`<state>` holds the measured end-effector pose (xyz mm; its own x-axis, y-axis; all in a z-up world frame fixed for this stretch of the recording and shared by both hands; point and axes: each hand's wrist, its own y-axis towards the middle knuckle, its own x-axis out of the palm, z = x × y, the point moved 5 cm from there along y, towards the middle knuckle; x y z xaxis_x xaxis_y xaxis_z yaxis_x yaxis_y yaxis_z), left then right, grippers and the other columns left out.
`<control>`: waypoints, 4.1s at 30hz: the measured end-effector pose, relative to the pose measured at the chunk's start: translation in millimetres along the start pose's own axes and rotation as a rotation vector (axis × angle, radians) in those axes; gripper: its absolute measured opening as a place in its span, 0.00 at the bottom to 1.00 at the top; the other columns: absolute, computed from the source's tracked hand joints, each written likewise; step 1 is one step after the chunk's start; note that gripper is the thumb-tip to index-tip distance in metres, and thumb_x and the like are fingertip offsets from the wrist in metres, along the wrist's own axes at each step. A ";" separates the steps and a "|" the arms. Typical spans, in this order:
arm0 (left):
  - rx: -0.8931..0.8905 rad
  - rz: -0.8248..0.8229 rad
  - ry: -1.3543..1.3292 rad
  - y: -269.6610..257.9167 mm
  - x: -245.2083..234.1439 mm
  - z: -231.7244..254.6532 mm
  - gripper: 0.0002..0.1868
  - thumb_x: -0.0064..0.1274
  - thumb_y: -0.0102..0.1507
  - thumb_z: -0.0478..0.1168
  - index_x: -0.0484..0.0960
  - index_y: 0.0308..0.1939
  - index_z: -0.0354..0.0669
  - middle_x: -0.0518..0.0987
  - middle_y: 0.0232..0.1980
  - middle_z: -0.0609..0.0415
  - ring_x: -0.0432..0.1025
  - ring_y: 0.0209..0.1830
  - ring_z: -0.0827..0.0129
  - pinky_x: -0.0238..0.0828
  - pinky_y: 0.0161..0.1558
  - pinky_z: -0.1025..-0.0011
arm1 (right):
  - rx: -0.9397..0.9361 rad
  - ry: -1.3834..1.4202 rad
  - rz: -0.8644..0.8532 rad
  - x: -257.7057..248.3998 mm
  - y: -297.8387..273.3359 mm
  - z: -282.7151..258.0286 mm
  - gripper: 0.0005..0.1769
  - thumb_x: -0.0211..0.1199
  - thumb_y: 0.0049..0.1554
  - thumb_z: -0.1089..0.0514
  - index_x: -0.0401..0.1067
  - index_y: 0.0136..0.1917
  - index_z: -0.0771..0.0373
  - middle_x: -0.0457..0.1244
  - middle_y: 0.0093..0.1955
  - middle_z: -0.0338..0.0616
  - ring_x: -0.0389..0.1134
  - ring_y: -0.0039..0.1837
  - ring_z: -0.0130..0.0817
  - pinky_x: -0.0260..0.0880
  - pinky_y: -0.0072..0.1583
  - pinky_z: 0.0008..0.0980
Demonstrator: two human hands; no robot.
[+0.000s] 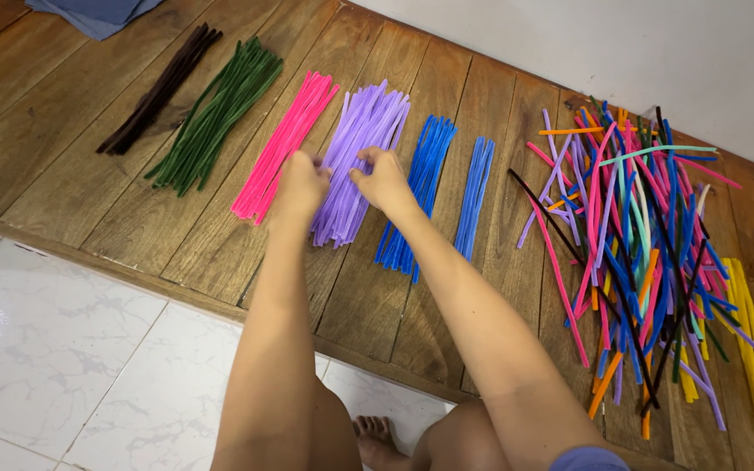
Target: The person sorts colorful craft sticks from a mixed pile into separate color groups on a wooden table. They pick up sticks by color, align them, and place them into neat rows.
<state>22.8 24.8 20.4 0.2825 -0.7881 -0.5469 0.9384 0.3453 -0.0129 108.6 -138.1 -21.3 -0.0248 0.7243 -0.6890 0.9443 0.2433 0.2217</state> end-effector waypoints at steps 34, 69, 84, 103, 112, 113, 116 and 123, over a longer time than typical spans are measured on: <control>0.836 -0.034 0.114 -85.0 98.5 92.3 0.20 0.58 0.64 0.39 0.79 0.60 0.39 0.75 0.60 0.38 0.66 0.62 0.40 0.64 0.64 0.49 | 0.045 -0.040 0.228 -202.1 -132.6 149.5 0.13 0.66 0.57 0.55 0.78 0.54 0.62 0.71 0.50 0.50 0.72 0.49 0.38 0.72 0.53 0.37; 0.472 -0.811 -0.437 -214.4 272.4 171.2 0.21 0.54 0.67 0.44 0.76 0.60 0.35 0.81 0.54 0.46 0.78 0.54 0.59 0.75 0.55 0.65 | 0.398 0.514 0.264 -403.4 -252.9 121.3 0.14 0.62 0.63 0.51 0.81 0.55 0.59 0.71 0.51 0.31 0.60 0.42 0.17 0.62 0.44 0.21; 0.007 -0.898 -0.778 -210.8 272.8 166.6 0.15 0.40 0.73 0.41 0.77 0.55 0.35 0.69 0.28 0.60 0.60 0.21 0.78 0.58 0.21 0.77 | 0.270 -0.440 0.510 -364.2 -254.2 197.9 0.18 0.70 0.54 0.54 0.78 0.52 0.71 0.69 0.46 0.60 0.71 0.50 0.55 0.71 0.53 0.46; -0.245 -1.149 -0.953 -263.9 301.1 176.1 0.15 0.38 0.72 0.39 0.72 0.58 0.33 0.81 0.53 0.42 0.78 0.51 0.59 0.79 0.52 0.63 | 0.584 0.621 0.409 -292.9 -388.5 131.1 0.07 0.68 0.58 0.60 0.81 0.49 0.64 0.66 0.35 0.34 0.57 0.33 0.21 0.54 0.36 0.26; -0.270 -1.066 -0.935 -256.0 272.0 189.0 0.15 0.39 0.72 0.38 0.76 0.59 0.39 0.76 0.37 0.54 0.74 0.36 0.69 0.78 0.41 0.70 | 0.306 -0.241 0.636 -399.7 -333.0 161.9 0.13 0.65 0.61 0.54 0.79 0.51 0.68 0.70 0.41 0.52 0.69 0.41 0.40 0.69 0.47 0.38; -0.219 -1.131 -0.961 -256.6 263.1 195.1 0.15 0.39 0.72 0.38 0.75 0.59 0.39 0.75 0.37 0.54 0.73 0.34 0.69 0.76 0.39 0.71 | 0.155 -0.428 0.716 -412.8 -323.5 163.4 0.14 0.66 0.61 0.56 0.78 0.52 0.70 0.69 0.46 0.57 0.71 0.43 0.47 0.70 0.49 0.41; -0.078 -1.281 -1.031 -257.8 241.1 209.0 0.13 0.40 0.73 0.36 0.74 0.59 0.37 0.73 0.38 0.56 0.70 0.32 0.71 0.71 0.34 0.73 | 0.137 -0.572 0.640 -417.6 -304.5 195.7 0.18 0.70 0.55 0.55 0.77 0.52 0.73 0.68 0.42 0.61 0.70 0.45 0.59 0.70 0.48 0.48; -0.027 -1.239 -1.038 -246.6 252.2 196.7 0.12 0.40 0.73 0.36 0.72 0.59 0.38 0.74 0.41 0.54 0.73 0.36 0.69 0.75 0.39 0.70 | 0.322 -0.115 0.627 -386.6 -338.2 223.7 0.12 0.65 0.63 0.56 0.77 0.52 0.69 0.69 0.43 0.51 0.71 0.43 0.43 0.70 0.46 0.38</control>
<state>-98.3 -359.4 50.4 -0.5908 -0.5584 0.5824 0.6802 -0.7329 -0.0128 -127.7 -644.7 15.7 0.5729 0.5885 -0.5704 0.8196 -0.4128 0.3973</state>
